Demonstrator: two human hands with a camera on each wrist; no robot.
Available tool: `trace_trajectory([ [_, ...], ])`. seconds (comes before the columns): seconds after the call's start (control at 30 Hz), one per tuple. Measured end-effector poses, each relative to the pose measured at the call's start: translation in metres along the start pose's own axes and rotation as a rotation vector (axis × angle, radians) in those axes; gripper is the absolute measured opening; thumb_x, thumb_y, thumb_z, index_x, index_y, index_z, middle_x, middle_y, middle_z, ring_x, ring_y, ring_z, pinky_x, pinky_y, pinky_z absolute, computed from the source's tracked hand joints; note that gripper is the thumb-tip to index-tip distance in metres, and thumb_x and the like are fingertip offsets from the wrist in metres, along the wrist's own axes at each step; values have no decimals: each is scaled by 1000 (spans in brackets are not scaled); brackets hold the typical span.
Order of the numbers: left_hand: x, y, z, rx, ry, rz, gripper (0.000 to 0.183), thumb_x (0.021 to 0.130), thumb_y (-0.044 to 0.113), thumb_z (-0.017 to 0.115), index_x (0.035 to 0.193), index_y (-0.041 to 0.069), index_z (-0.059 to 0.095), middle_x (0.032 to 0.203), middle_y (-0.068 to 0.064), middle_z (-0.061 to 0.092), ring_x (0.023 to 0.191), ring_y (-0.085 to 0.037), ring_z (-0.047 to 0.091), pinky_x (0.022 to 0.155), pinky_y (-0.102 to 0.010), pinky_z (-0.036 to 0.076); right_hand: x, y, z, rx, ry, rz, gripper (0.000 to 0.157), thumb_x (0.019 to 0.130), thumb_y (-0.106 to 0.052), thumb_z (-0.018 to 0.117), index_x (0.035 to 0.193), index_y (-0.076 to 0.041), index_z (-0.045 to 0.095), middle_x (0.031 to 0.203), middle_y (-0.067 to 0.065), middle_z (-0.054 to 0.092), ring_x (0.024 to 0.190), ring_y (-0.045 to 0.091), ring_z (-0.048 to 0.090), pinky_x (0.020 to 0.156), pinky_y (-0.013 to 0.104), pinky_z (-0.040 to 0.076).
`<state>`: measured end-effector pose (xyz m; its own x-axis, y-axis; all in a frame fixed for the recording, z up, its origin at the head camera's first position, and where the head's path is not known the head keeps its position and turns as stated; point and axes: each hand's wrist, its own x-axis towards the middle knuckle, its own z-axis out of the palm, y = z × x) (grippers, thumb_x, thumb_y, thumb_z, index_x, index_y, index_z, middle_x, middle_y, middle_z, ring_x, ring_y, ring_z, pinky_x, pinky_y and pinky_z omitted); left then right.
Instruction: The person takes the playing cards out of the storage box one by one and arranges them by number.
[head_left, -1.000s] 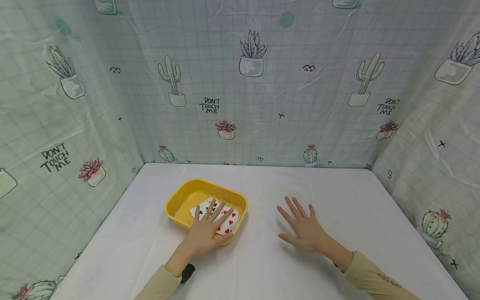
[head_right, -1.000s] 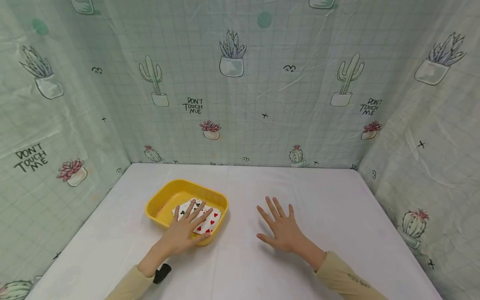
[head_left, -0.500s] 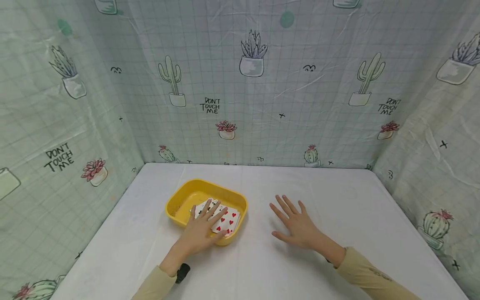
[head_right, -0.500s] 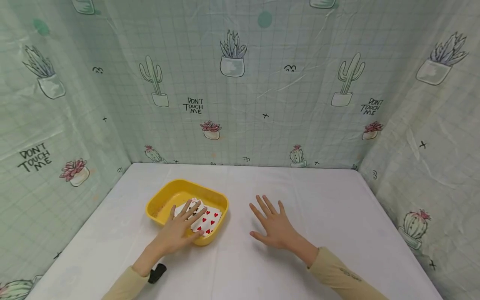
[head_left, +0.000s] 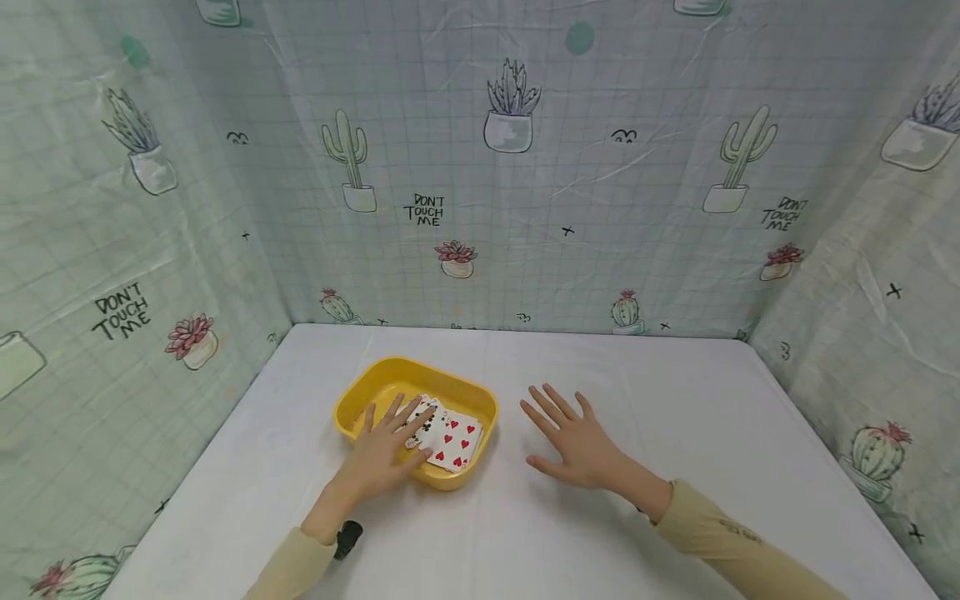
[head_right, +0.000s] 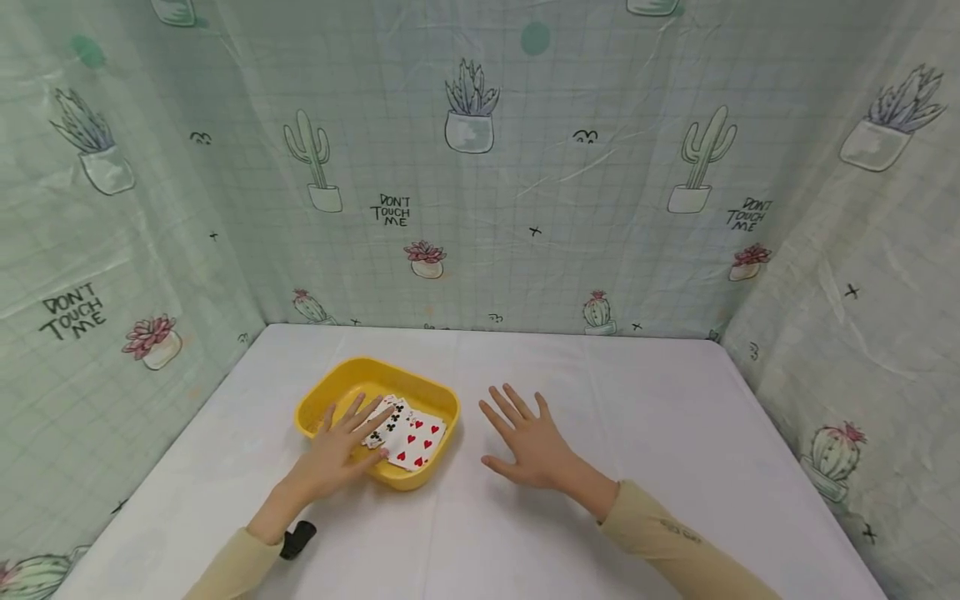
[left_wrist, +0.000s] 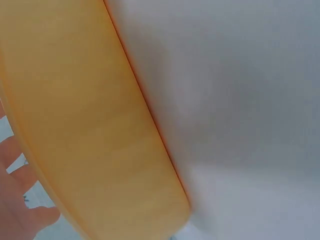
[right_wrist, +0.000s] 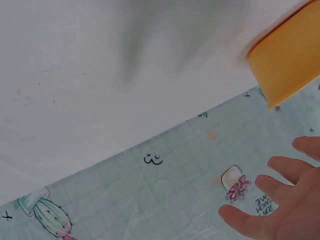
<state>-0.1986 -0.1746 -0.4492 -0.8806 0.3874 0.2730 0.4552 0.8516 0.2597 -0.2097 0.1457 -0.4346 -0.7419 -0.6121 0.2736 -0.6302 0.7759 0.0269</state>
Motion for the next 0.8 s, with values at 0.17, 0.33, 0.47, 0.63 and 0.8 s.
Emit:
trace_trajectory([
  [0.17,-1,-10,-5,35,23,8,58,84,43,54,137,28,36,144,-2,34,136,-33,21,106,-60,9,9,-3,-3,-4,-16,-15,76,82,-54,51,143,-21,21,150,4,19,138,26,17,102,63,20],
  [0.33,-2,-20,-12,34,43,7,58,83,42,56,136,26,38,143,-2,36,135,-33,25,107,-59,12,16,-6,-3,-10,-37,-27,74,83,-56,46,143,-21,19,150,3,19,139,25,16,102,62,20],
  [0.47,-2,-28,-17,19,52,-1,56,84,39,57,135,23,41,142,-5,38,133,-35,27,106,-59,12,21,-9,-4,2,-45,-29,73,84,-55,46,143,-20,21,150,3,20,139,24,16,103,60,20],
  [0.63,-2,-39,-22,25,50,-32,55,85,38,55,135,21,41,141,-8,39,133,-35,27,108,-58,10,29,-15,-7,32,-78,-15,73,84,-54,47,143,-20,22,150,1,20,139,23,16,105,58,19],
  [0.8,-1,-52,-23,17,56,-58,53,87,37,52,135,19,40,141,-8,39,133,-34,27,108,-57,9,36,-22,-9,53,-100,-33,71,84,-51,48,142,-18,22,150,1,20,138,22,16,106,57,21],
])
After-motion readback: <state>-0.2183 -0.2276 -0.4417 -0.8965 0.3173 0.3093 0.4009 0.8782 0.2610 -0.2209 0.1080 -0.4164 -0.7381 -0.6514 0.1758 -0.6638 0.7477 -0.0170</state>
